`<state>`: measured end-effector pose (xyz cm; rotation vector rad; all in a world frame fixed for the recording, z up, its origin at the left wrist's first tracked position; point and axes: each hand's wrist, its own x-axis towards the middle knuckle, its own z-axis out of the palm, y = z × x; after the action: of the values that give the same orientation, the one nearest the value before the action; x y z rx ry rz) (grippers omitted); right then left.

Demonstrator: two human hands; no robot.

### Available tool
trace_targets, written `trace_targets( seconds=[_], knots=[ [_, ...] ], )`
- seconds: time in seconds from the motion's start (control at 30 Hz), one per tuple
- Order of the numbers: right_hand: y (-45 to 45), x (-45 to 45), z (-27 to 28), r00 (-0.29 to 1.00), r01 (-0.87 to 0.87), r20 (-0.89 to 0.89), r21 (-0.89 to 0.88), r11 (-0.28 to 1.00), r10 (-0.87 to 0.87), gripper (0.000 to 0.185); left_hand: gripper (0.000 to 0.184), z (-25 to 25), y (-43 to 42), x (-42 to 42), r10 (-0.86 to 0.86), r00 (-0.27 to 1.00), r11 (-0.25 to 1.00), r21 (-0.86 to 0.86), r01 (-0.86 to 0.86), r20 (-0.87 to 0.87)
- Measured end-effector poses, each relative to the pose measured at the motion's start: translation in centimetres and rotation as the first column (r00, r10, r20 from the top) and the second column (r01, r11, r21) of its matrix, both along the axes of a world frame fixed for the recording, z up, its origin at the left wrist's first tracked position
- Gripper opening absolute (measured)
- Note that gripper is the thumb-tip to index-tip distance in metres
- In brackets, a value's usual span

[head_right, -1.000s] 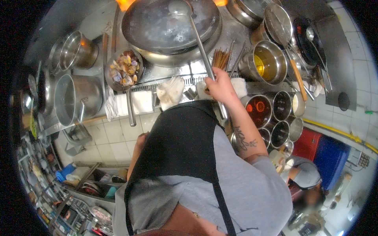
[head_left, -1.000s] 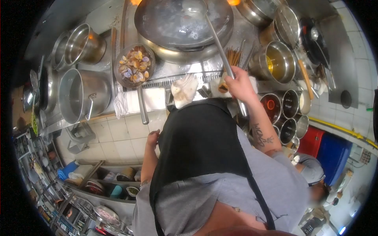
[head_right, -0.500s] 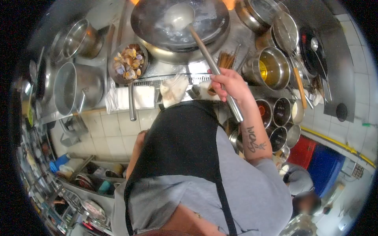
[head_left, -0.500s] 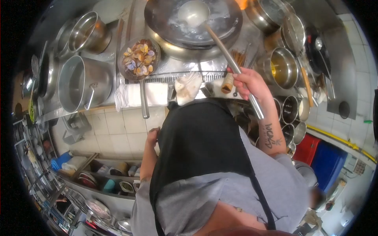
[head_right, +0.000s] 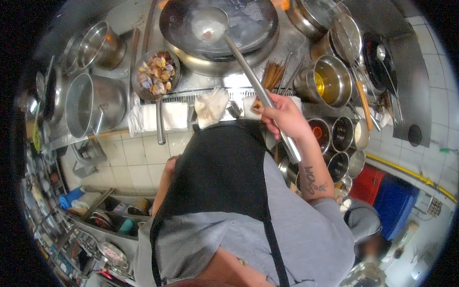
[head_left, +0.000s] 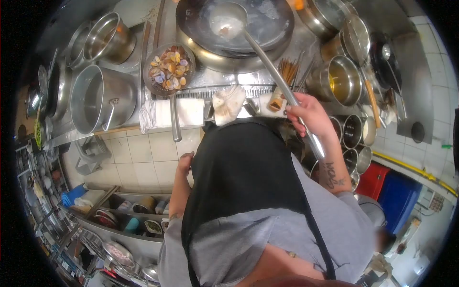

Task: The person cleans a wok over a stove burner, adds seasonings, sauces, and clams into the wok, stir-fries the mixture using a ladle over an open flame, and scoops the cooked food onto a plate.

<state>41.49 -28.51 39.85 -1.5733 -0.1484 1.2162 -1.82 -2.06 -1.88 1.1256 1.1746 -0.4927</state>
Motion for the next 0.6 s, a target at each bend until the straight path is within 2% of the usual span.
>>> trace_targets(
  seconds=[0.07, 0.2, 0.3, 0.4, 0.5, 0.57, 0.6],
  knots=[
    [-0.6, -0.6, -0.1, 1.000, 0.022, 0.012, -0.019, 1.000, -0.021, 0.038, 0.038, 1.9, -0.3, 0.8, 0.012, 1.000, 1.000, 0.024, -0.011, -0.017],
    [-1.9, -1.2, -0.7, 0.997, 0.069, -0.025, -0.015, 0.997, -0.070, 0.041, 0.037, 2.7, -0.5, 0.9, 0.085, 0.996, 0.996, 0.027, -0.085, -0.023],
    [-2.6, -1.9, -0.6, 0.998, 0.058, 0.042, -0.056, 0.997, -0.056, 0.045, 0.037, 1.9, -0.7, 0.3, 0.151, 0.989, 0.988, -0.014, -0.151, -0.001],
    [-3.3, -3.1, -1.0, 0.979, 0.053, 0.202, -0.134, 0.990, -0.025, 0.046, 0.037, 0.2, -0.5, -0.1, 0.152, 0.988, 0.986, -0.067, -0.152, -0.005],
    [-3.8, -3.9, -0.1, 0.974, 0.033, 0.228, -0.192, 0.981, 0.012, 0.045, 0.036, 1.2, -0.4, 0.2, 0.103, 0.994, 0.995, -0.013, -0.103, 0.023],
    [-4.1, -4.7, 0.2, 0.954, 0.026, 0.296, -0.222, 0.975, 0.042, 0.045, 0.035, 1.0, -0.3, 0.5, -0.039, 0.998, 0.995, 0.091, 0.034, 0.055],
    [-4.3, -5.1, 0.2, 0.943, 0.023, 0.328, -0.237, 0.971, 0.058, 0.046, 0.034, 1.0, -0.2, 0.6, -0.052, 0.997, 0.994, 0.097, 0.047, 0.052]
  ],
)
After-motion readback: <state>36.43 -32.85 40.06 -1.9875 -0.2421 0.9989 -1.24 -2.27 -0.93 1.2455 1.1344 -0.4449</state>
